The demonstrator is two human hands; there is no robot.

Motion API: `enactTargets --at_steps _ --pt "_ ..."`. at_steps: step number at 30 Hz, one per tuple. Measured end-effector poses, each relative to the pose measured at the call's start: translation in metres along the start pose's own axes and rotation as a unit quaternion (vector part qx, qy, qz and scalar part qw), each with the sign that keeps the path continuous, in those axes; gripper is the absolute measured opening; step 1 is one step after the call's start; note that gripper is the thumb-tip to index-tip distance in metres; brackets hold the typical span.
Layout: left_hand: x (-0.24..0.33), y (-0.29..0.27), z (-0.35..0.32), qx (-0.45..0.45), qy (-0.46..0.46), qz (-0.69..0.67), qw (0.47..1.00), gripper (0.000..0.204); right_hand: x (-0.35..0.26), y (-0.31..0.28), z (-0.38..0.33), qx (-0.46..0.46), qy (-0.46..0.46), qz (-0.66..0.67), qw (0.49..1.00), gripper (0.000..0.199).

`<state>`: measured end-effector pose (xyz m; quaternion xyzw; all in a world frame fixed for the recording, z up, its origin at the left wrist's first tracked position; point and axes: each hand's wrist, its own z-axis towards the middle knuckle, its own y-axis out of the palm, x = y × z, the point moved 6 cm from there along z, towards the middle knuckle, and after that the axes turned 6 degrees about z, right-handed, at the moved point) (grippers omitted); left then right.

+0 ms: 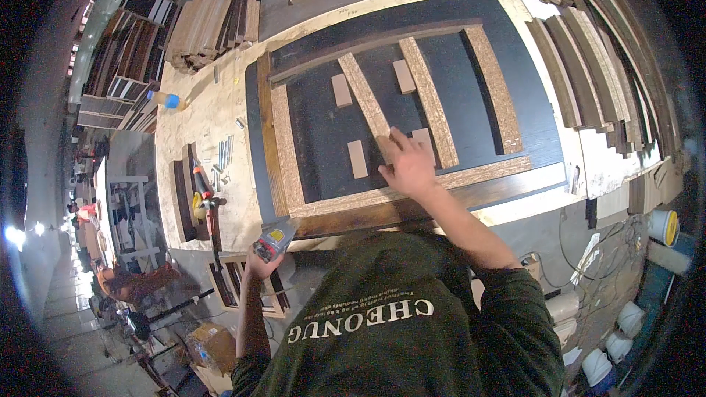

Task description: Assembling and stapling small wood frames on a workbench in a furniture factory.

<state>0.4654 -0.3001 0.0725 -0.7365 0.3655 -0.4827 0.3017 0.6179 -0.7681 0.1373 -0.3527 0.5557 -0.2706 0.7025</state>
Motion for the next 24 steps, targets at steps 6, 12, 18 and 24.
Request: enactTargets --at_steps 6,12,18,24 --pt "-0.001 0.007 0.005 -0.031 -0.044 -0.205 0.977 0.064 -0.023 0.017 -0.019 -0.050 -0.006 0.050 0.997 0.071" --pt "-0.021 0.004 0.006 0.020 0.037 -0.045 0.998 0.059 -0.022 0.011 -0.025 -0.078 -0.005 0.040 0.996 0.073" --pt "0.145 -0.034 0.031 -0.083 0.106 0.138 0.981 0.058 0.001 0.017 -0.028 -0.132 -0.015 -0.016 0.991 0.083" --pt "0.291 -0.042 0.034 -0.142 0.235 0.128 0.953 0.043 -0.002 0.009 -0.019 -0.214 -0.119 -0.077 0.966 0.107"
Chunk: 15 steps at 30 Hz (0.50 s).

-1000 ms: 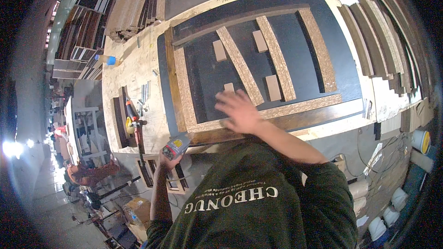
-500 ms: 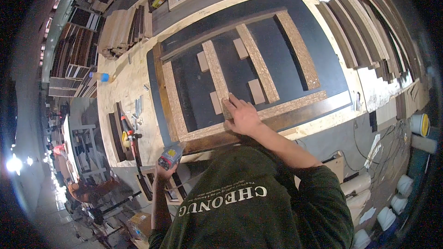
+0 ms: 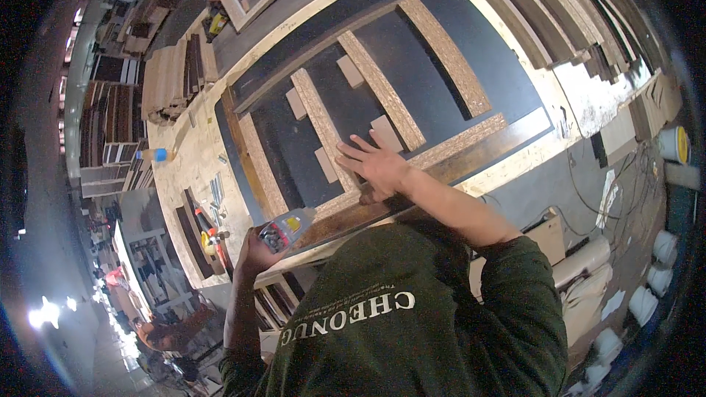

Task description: Assembling and stapling small wood frames on a workbench in a furniture factory.

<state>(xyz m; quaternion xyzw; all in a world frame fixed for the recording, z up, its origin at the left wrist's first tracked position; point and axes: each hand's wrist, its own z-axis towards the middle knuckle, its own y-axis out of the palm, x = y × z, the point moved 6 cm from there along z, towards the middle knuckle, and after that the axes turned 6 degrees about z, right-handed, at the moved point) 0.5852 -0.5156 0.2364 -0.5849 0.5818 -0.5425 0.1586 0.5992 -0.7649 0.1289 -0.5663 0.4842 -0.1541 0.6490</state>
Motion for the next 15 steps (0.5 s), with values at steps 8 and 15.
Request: enactTargets --at_steps 8,15 --pt "0.029 0.027 0.063 -0.091 0.025 -0.047 0.994 0.037 0.016 0.004 -0.002 0.082 -0.038 0.147 0.985 0.099" --pt "0.037 0.029 0.073 -0.091 0.026 -0.020 0.995 0.041 0.017 0.003 -0.003 0.082 -0.025 0.149 0.985 0.093"
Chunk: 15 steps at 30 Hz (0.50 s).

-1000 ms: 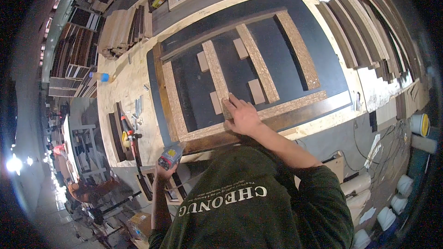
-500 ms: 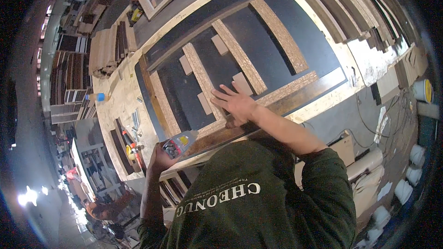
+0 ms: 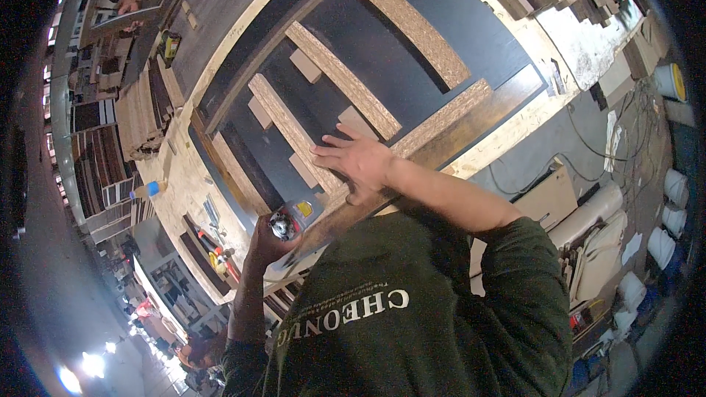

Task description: Assembling and stapling small wood frames on a workbench in a furniture factory.

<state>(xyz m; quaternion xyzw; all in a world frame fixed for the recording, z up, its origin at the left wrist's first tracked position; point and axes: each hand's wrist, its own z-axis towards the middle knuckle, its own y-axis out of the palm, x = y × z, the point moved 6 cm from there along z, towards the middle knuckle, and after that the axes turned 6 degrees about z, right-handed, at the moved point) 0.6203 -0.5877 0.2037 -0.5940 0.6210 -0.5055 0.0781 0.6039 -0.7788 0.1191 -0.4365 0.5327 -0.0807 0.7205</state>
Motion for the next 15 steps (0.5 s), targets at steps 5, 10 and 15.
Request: enactTargets --at_steps 5,10,15 --pt "0.013 0.001 0.002 0.008 0.005 0.002 1.000 0.047 0.002 0.000 -0.001 0.010 0.003 -0.001 1.000 0.093" --pt "0.002 0.006 -0.002 0.004 -0.021 0.035 0.999 0.050 -0.001 0.000 0.000 0.008 -0.001 0.005 1.000 0.093" --pt "-0.011 0.014 -0.001 -0.017 -0.028 0.001 0.999 0.052 0.000 -0.003 -0.001 0.005 0.006 0.003 1.000 0.092"
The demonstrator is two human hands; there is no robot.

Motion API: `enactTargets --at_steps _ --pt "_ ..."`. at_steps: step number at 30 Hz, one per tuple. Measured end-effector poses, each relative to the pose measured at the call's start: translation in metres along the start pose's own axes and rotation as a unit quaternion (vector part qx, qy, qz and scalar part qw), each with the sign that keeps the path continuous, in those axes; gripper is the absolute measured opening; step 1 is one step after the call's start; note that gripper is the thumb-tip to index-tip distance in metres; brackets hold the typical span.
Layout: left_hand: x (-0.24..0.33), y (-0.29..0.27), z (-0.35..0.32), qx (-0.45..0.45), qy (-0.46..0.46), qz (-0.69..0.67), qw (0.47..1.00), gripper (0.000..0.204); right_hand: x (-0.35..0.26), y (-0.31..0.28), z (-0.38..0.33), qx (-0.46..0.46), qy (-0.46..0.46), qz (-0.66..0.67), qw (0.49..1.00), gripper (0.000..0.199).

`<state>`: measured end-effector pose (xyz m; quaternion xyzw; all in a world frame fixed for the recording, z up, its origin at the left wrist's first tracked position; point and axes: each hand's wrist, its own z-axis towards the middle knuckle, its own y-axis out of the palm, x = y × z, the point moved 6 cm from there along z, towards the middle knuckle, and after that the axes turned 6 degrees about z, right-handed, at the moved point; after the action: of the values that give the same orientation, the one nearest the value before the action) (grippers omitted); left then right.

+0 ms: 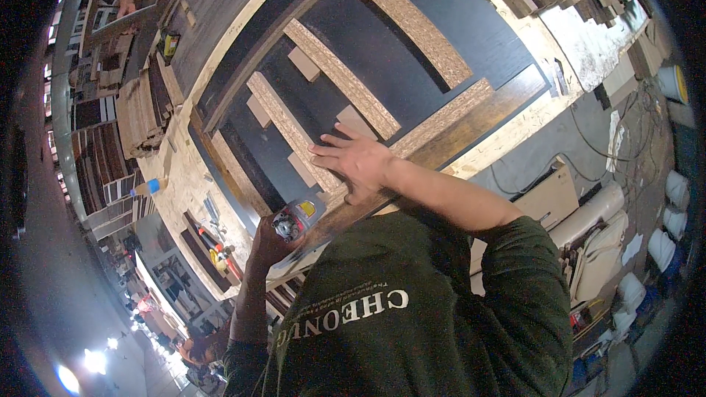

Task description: Assembling and stapling small wood frames on a workbench in a furniture factory.

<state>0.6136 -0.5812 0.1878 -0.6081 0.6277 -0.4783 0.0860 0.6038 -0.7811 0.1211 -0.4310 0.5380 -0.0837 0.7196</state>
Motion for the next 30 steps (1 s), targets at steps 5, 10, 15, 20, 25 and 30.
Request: enactTargets --at_steps 5,10,15,20,25,30 --pt "0.012 -0.005 -0.002 0.009 -0.005 0.028 1.000 0.049 0.001 -0.001 0.001 -0.008 0.000 0.003 1.000 0.091" --pt "0.018 -0.008 -0.004 0.021 -0.004 0.055 0.998 0.052 -0.001 0.000 0.001 -0.008 0.002 0.009 1.000 0.092" --pt "0.022 -0.012 -0.003 0.027 -0.010 0.068 0.997 0.056 -0.001 -0.002 0.001 -0.025 0.013 0.001 1.000 0.092" --pt "0.009 -0.004 -0.007 0.036 0.014 0.092 0.995 0.055 -0.001 0.003 0.002 -0.032 0.005 -0.018 0.999 0.093" --pt "0.033 -0.008 0.002 0.025 0.006 0.048 0.999 0.054 -0.001 -0.001 0.002 -0.040 0.013 -0.013 0.999 0.093" --pt "0.033 -0.010 -0.003 0.073 0.039 0.081 0.993 0.055 -0.002 -0.001 0.001 -0.035 0.010 -0.010 0.999 0.093"
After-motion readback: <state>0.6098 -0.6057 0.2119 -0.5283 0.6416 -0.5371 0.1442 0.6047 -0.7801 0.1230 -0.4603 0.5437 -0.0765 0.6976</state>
